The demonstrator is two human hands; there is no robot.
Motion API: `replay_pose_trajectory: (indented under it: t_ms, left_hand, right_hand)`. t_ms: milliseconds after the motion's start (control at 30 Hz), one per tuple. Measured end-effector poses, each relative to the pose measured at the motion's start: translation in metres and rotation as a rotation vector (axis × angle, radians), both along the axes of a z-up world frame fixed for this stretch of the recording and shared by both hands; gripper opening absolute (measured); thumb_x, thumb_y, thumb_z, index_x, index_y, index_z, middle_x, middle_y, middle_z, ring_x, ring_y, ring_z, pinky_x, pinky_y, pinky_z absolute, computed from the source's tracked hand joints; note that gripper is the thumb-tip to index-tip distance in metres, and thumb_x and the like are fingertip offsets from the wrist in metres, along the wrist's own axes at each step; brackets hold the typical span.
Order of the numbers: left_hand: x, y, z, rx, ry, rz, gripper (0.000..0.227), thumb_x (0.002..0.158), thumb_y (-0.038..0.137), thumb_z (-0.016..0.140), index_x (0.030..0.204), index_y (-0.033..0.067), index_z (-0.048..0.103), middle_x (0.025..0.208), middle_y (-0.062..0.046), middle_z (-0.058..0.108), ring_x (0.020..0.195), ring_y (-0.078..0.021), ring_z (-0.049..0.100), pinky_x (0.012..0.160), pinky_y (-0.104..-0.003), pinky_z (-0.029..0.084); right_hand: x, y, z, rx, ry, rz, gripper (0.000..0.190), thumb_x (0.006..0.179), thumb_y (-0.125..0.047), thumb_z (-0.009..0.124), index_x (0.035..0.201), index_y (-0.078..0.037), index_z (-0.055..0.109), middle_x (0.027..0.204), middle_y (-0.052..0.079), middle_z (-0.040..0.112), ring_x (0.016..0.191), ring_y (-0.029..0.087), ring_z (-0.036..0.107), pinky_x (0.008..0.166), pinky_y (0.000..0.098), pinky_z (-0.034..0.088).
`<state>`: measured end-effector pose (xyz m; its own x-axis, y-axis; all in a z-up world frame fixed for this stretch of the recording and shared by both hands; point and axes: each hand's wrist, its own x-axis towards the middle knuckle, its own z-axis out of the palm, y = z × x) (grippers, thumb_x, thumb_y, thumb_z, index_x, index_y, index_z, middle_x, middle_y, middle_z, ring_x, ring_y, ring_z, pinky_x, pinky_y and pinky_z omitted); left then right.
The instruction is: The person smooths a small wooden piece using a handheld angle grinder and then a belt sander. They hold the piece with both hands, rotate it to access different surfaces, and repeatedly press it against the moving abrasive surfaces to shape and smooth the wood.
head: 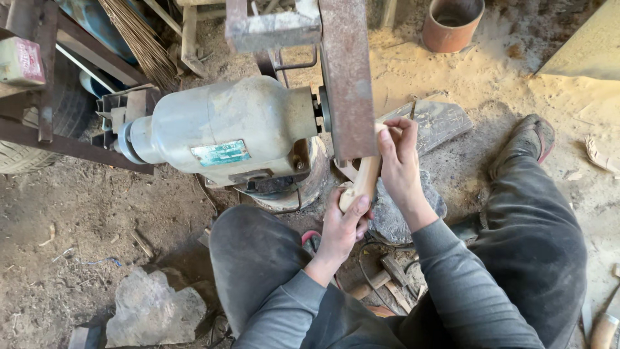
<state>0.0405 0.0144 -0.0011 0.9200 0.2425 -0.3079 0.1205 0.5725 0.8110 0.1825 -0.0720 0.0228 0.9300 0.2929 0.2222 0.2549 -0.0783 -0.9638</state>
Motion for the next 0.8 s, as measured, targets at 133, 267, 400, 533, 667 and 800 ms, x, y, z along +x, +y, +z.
replay_pose_trajectory:
  t_ms: [133, 267, 400, 533, 667, 800]
  left_hand:
    - [0.022, -0.001, 0.008, -0.044, 0.004, -0.022, 0.047, 0.095, 0.037, 0.072, 0.119, 0.0057, 0.045, 0.081, -0.004, 0.059, 0.051, -0.0042, 0.046, 0.042, -0.02, 0.034]
    - [0.036, 0.0, 0.007, -0.042, -0.018, -0.002, 0.045, 0.096, 0.034, 0.073, 0.117, 0.0051, 0.045, 0.08, -0.001, 0.056, 0.051, -0.0038, 0.046, 0.041, -0.02, 0.033]
    - [0.044, 0.005, 0.004, -0.024, -0.033, 0.02, 0.042, 0.095, 0.033, 0.071, 0.117, 0.0075, 0.046, 0.081, 0.0, 0.056, 0.052, -0.0037, 0.046, 0.041, -0.021, 0.033]
    - [0.049, 0.009, 0.001, -0.025, -0.041, 0.043, 0.043, 0.097, 0.033, 0.072, 0.119, 0.0043, 0.048, 0.08, 0.0, 0.054, 0.053, -0.0037, 0.045, 0.042, -0.021, 0.032]
    - [0.049, 0.011, -0.002, -0.016, -0.012, 0.055, 0.048, 0.096, 0.036, 0.073, 0.122, 0.003, 0.048, 0.077, 0.001, 0.052, 0.053, -0.0035, 0.043, 0.042, -0.021, 0.03]
    - [0.049, 0.015, -0.003, -0.002, 0.021, 0.082, 0.053, 0.093, 0.039, 0.073, 0.125, 0.0059, 0.047, 0.072, 0.002, 0.05, 0.051, -0.0032, 0.041, 0.042, -0.021, 0.03]
  right_hand:
    - [0.02, 0.009, 0.006, 0.007, -0.051, -0.001, 0.028, 0.115, -0.026, 0.044, 0.132, -0.004, 0.046, 0.114, 0.012, 0.071, 0.106, 0.018, 0.067, 0.09, 0.0321, 0.053]
    - [0.032, 0.02, 0.008, 0.047, -0.049, 0.005, 0.029, 0.115, -0.027, 0.045, 0.131, -0.004, 0.054, 0.111, 0.012, 0.071, 0.102, 0.017, 0.064, 0.089, 0.0321, 0.053]
    - [0.039, 0.028, 0.007, 0.053, -0.058, 0.002, 0.029, 0.116, -0.028, 0.044, 0.131, -0.005, 0.054, 0.114, 0.011, 0.071, 0.105, 0.016, 0.067, 0.09, 0.0309, 0.054]
    - [0.045, 0.035, 0.006, 0.073, -0.055, 0.012, 0.03, 0.116, -0.029, 0.045, 0.131, -0.004, 0.053, 0.112, 0.01, 0.074, 0.104, 0.015, 0.069, 0.091, 0.0313, 0.053]
    - [0.047, 0.039, 0.0, 0.062, -0.007, -0.001, 0.031, 0.115, -0.031, 0.047, 0.131, -0.005, 0.053, 0.11, 0.011, 0.076, 0.101, 0.015, 0.069, 0.088, 0.0308, 0.054]
    - [0.049, 0.046, -0.004, 0.091, 0.027, 0.011, 0.031, 0.115, -0.031, 0.047, 0.13, -0.005, 0.053, 0.108, 0.011, 0.075, 0.098, 0.014, 0.067, 0.086, 0.0302, 0.054]
